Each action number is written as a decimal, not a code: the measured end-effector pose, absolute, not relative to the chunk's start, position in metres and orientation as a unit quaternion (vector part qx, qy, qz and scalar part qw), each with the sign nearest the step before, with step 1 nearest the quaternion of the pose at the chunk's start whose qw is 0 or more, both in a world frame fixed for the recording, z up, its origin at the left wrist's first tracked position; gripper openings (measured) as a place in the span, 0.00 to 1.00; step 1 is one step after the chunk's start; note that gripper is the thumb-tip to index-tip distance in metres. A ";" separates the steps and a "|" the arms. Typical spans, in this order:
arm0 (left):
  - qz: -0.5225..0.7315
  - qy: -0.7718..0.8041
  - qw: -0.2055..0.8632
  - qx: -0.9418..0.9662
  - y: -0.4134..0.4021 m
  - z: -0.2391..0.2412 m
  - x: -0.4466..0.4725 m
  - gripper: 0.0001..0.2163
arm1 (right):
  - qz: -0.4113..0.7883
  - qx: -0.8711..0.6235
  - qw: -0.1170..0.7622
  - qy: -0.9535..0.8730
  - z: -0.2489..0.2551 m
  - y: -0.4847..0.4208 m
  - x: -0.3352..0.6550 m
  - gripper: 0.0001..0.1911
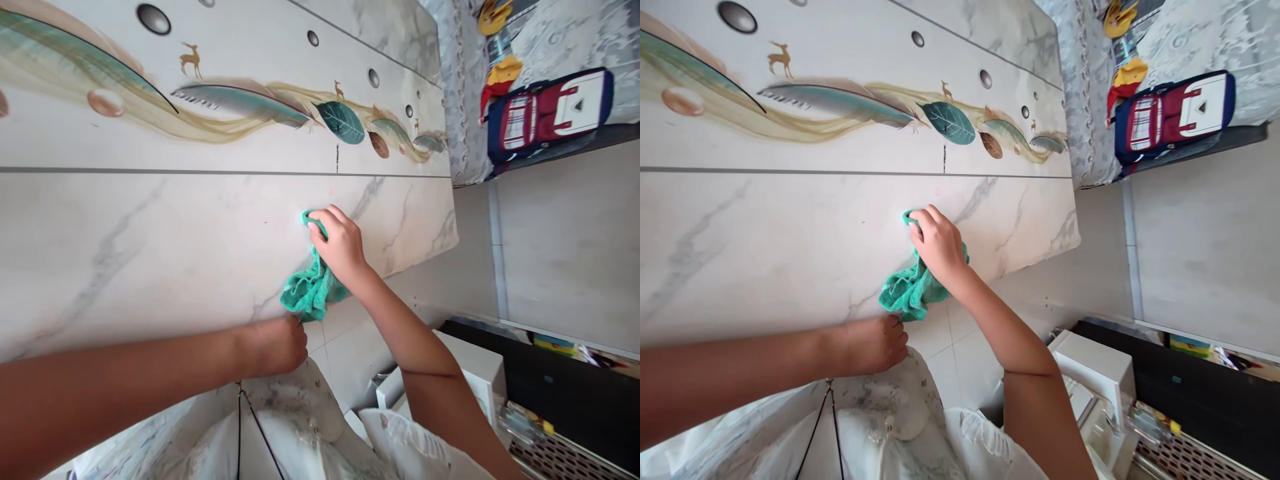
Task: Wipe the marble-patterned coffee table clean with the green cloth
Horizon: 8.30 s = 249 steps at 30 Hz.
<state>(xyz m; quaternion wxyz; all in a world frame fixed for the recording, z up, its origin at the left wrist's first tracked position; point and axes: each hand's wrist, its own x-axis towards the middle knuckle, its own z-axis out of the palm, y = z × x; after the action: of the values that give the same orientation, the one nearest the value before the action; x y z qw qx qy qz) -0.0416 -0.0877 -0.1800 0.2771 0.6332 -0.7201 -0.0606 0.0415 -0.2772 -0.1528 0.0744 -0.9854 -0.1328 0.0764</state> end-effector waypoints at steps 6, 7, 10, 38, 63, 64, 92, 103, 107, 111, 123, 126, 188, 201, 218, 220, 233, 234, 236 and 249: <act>-0.032 -0.707 0.297 0.640 -0.086 -0.186 -0.047 0.11 | 0.096 -0.979 0.073 -0.162 -0.156 -0.277 0.052 0.11; -0.028 -0.703 0.301 0.643 -0.086 -0.187 -0.047 0.12 | 0.096 -0.982 0.069 -0.148 -0.156 -0.277 0.054 0.10; -0.029 -0.700 0.308 0.643 -0.086 -0.188 -0.047 0.11 | 0.100 -0.985 0.060 -0.130 -0.156 -0.277 0.052 0.09; -0.035 -0.734 0.276 0.620 -0.082 -0.185 -0.032 0.07 | 0.190 -0.972 0.116 -0.075 -0.143 -0.280 0.043 0.09; 0.000 -0.713 0.303 0.633 -0.079 -0.181 -0.026 0.10 | 0.214 -0.960 0.113 -0.143 -0.153 -0.279 0.063 0.10; 0.001 -0.714 0.304 0.631 -0.079 -0.181 -0.026 0.10 | 0.216 -0.959 0.113 -0.145 -0.153 -0.279 0.061 0.09; 0.008 -0.714 0.291 0.637 -0.080 -0.180 -0.026 0.11 | 0.189 -0.961 0.152 -0.130 -0.160 -0.262 0.056 0.11; 0.011 -0.723 0.262 0.639 -0.079 -0.182 -0.029 0.08 | 0.123 -0.982 0.095 -0.104 -0.108 -0.301 -0.015 0.20; 0.024 -0.707 0.276 0.651 -0.080 -0.182 -0.030 0.09 | 0.070 -0.992 0.049 -0.088 -0.129 -0.304 -0.042 0.21; 0.015 -0.709 0.272 0.651 -0.080 -0.182 -0.031 0.10 | 0.036 -0.994 0.064 0.080 -0.167 -0.290 0.034 0.20; -0.063 -0.760 0.247 0.598 -0.079 -0.183 -0.038 0.09 | 0.073 -0.991 0.076 0.083 -0.161 -0.287 0.040 0.10; -0.081 -0.764 0.219 0.601 -0.078 -0.181 -0.037 0.10 | 0.072 -0.991 0.064 0.088 -0.165 -0.267 0.052 0.11; -0.114 -0.767 0.219 0.592 -0.077 -0.178 -0.038 0.07 | 0.161 -0.960 0.144 -0.176 -0.154 -0.283 0.054 0.12; -0.066 -0.768 0.196 0.606 -0.076 -0.180 -0.039 0.07 | 0.159 -0.969 0.144 -0.123 -0.155 -0.284 0.048 0.12; 0.009 -0.565 0.086 0.821 0.009 -0.105 -0.048 0.10 | 0.005 -0.994 0.111 -0.005 -0.183 -0.261 0.067 0.17; 0.016 -0.493 0.083 0.866 0.032 -0.108 -0.054 0.15 | 0.050 -0.987 0.136 -0.071 -0.178 -0.205 0.087 0.17; 0.037 -0.326 0.171 0.929 0.061 -0.153 -0.072 0.13 | 0.121 -0.989 0.079 -0.023 -0.148 -0.281 0.075 0.07; 0.038 -0.328 0.174 0.928 0.061 -0.152 -0.072 0.14 | 0.118 -0.990 0.075 -0.034 -0.145 -0.280 0.081 0.06; 0.036 -0.329 0.183 0.926 0.062 -0.151 -0.073 0.14 | 0.115 -0.987 0.079 -0.086 -0.142 -0.269 0.086 0.06; -0.013 -0.310 0.264 0.913 0.065 -0.150 -0.072 0.12 | 0.088 -0.978 0.178 -0.069 -0.159 -0.262 0.074 0.08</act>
<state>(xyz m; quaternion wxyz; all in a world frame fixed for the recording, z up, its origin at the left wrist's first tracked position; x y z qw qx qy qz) -0.0722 0.0655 -0.1500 0.2642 0.9133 -0.3097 -0.0126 0.0743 -0.2621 -0.1593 0.1783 -0.9776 -0.0689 0.0881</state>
